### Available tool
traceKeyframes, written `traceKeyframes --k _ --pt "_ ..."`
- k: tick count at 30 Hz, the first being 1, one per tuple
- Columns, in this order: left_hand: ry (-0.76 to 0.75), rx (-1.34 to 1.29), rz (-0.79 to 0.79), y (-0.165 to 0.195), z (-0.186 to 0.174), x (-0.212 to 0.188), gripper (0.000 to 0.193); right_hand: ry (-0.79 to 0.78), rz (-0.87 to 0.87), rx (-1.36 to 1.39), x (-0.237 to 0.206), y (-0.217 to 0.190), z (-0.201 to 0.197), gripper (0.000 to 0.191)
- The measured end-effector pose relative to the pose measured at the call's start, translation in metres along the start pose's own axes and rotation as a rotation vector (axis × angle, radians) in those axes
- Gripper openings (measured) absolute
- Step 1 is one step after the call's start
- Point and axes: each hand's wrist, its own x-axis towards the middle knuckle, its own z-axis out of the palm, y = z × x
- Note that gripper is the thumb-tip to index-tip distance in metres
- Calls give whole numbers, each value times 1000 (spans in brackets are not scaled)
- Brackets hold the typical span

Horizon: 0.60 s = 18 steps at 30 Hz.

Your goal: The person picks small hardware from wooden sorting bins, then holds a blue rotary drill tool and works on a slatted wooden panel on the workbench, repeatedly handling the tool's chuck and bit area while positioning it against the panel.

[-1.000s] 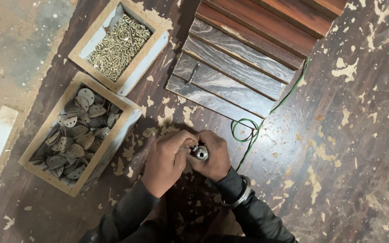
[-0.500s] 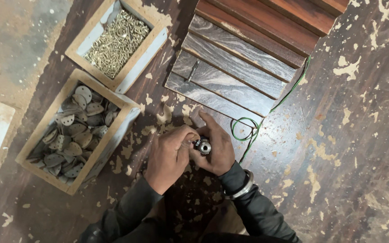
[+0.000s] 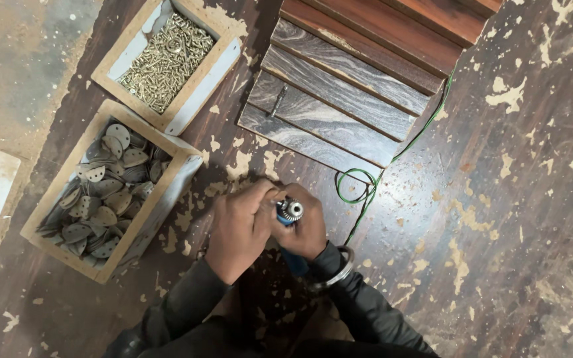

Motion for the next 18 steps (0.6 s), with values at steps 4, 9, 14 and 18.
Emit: traceKeyframes --k 4,9,14,18 --pt "-36 -106 -109 -17 0 -14 17 -73 -76 122 3 -2 -9 22" --pt "-62 -351 -40 -65 -8 -24 45 -440 47 511 14 -4 -33 18" --pt "-615 -645 -233 -100 1 -23 101 -631 -224 990 20 -33 -56 26" --pt "-1022 -1131 -353 -95 29 -30 139 -716 14 1094 25 -60 -72 20"
